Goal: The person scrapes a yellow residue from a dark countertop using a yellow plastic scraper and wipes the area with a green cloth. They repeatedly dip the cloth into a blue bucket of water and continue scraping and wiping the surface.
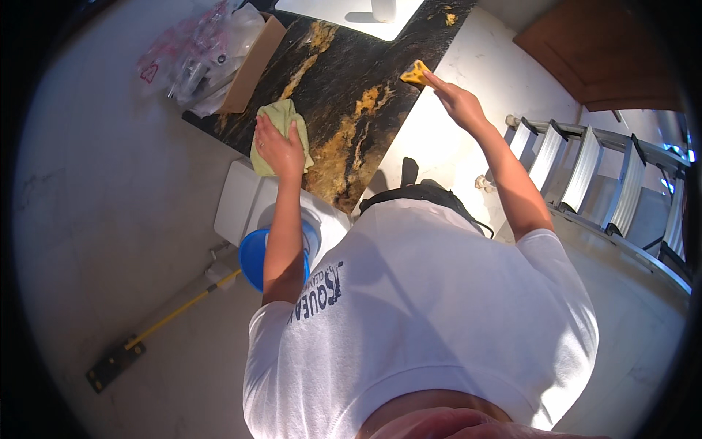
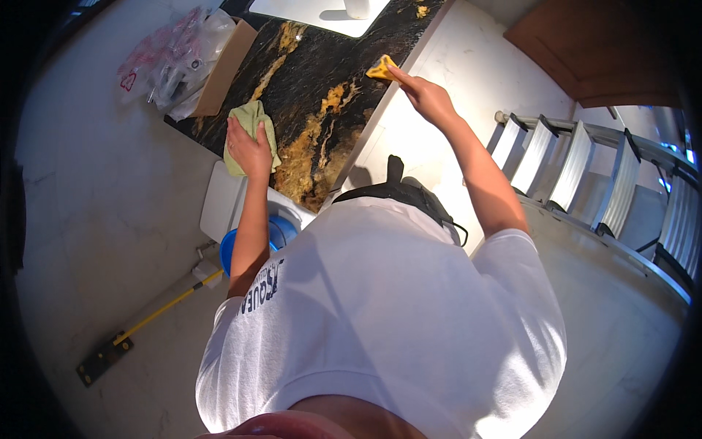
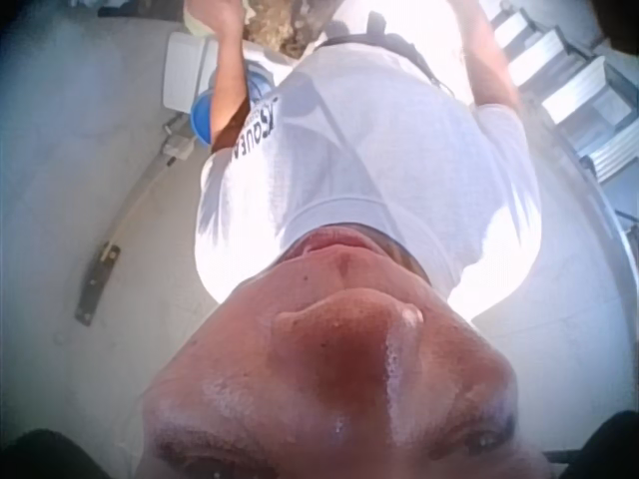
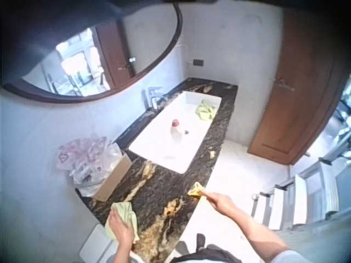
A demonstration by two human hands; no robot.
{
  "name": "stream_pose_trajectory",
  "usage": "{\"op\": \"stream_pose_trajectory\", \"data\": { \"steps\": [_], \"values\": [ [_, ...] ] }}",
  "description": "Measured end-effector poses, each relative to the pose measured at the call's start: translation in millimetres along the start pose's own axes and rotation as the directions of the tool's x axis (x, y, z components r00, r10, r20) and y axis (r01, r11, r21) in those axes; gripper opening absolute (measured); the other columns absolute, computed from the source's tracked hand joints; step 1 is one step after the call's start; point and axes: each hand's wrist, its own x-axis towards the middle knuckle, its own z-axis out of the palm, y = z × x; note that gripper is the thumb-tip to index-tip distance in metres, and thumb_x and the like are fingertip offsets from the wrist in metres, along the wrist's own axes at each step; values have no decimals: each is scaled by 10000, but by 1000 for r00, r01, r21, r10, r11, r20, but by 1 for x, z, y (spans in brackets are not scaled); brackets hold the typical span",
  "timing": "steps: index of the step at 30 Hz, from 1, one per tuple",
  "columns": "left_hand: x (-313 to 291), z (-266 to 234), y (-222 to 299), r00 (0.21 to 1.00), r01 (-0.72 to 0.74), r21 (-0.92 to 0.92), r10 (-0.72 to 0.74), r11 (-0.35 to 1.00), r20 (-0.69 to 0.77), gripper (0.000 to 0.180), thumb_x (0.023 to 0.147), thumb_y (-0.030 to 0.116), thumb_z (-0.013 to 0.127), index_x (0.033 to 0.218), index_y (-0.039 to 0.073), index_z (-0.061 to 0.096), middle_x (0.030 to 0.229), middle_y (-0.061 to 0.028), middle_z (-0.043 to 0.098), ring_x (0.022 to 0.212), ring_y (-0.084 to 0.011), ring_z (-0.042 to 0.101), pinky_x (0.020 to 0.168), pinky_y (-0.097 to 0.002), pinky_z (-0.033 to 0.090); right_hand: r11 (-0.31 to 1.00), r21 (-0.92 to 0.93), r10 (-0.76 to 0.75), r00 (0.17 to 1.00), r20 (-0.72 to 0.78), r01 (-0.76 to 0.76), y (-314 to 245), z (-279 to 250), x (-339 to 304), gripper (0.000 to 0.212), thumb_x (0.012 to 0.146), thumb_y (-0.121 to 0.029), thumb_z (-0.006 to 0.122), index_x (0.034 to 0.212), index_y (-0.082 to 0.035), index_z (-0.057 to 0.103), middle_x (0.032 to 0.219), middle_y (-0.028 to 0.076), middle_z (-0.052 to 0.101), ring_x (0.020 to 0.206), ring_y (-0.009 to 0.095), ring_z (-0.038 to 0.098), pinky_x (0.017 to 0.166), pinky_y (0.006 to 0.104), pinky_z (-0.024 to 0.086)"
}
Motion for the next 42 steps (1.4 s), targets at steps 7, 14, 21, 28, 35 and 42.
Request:
{"op": "stream_pose_trajectory", "data": {
  "steps": [7, 14, 21, 28, 35, 42],
  "values": [
    [25, -20, -6, 988, 115, -29, -111, 993, 109, 494, 862, 327, 632, 1223, 4, 535, 1140, -212, 588, 1089, -377, 531, 930, -464, 385, 964, -103, 260, 941, 216, -243, -5, -27, -43, 513, 949, -205, 521, 1412, -380, 386, 1003, 167, 657, 838, 327, 642, 747, 400, 509],
    [70, 38, 123, 991, -115, -425, 136, 898, 18, 493, 836, 262, 668, 1270, 79, 524, 1147, -174, 583, 1105, -333, 534, 955, -486, 372, 820, 41, 566, 820, 85, -570, 3, -50, -153, 489, 950, -203, 524, 1405, -338, 409, 1043, 197, 656, 902, 357, 652, 769, 418, 508],
    [70, 123, 253, 893, -177, -51, 182, 983, 412, 852, 810, 541, 640, 1441, 78, 302, 1496, -152, 292, 1367, -364, 275, 1106, -577, 155, 792, 116, 572, 795, 200, -599, -22, -33, -155, 458, 963, -223, 498, 1403, -318, 413, 1106, 186, 643, 999, 363, 630, 853, 422, 495],
    [10, 71, 157, 894, -232, -109, 256, 967, 368, 890, 773, 556, 667, 1428, 68, 314, 1482, -179, 308, 1385, -405, 235, 1081, -653, 96, 824, 60, 541, 814, 211, -563, -44, -34, -140, 459, 959, -223, 509, 1399, -314, 414, 1047, 216, 644, 939, 383, 637, 787, 422, 509],
    [-82, -33, 29, 977, -21, -72, 36, 997, 211, 736, 763, 280, 735, 1368, 52, 384, 1397, -198, 410, 1317, -376, 353, 1066, -558, 229, 961, 160, 221, 974, 49, -226, -92, -21, -90, 550, 927, -148, 534, 1422, -328, 376, 1021, 199, 657, 893, 375, 645, 756, 419, 503],
    [-142, -71, -65, 913, 400, -429, -312, 810, 263, 602, 821, 171, 669, 1317, -20, 385, 1278, -247, 483, 1187, -358, 481, 1011, -420, 352, 993, 55, 94, 982, 166, -104, -155, 36, -116, 609, 908, -137, 527, 1461, -217, 287, 1021, 162, 647, 858, 373, 629, 734, 426, 517]
  ]
}}
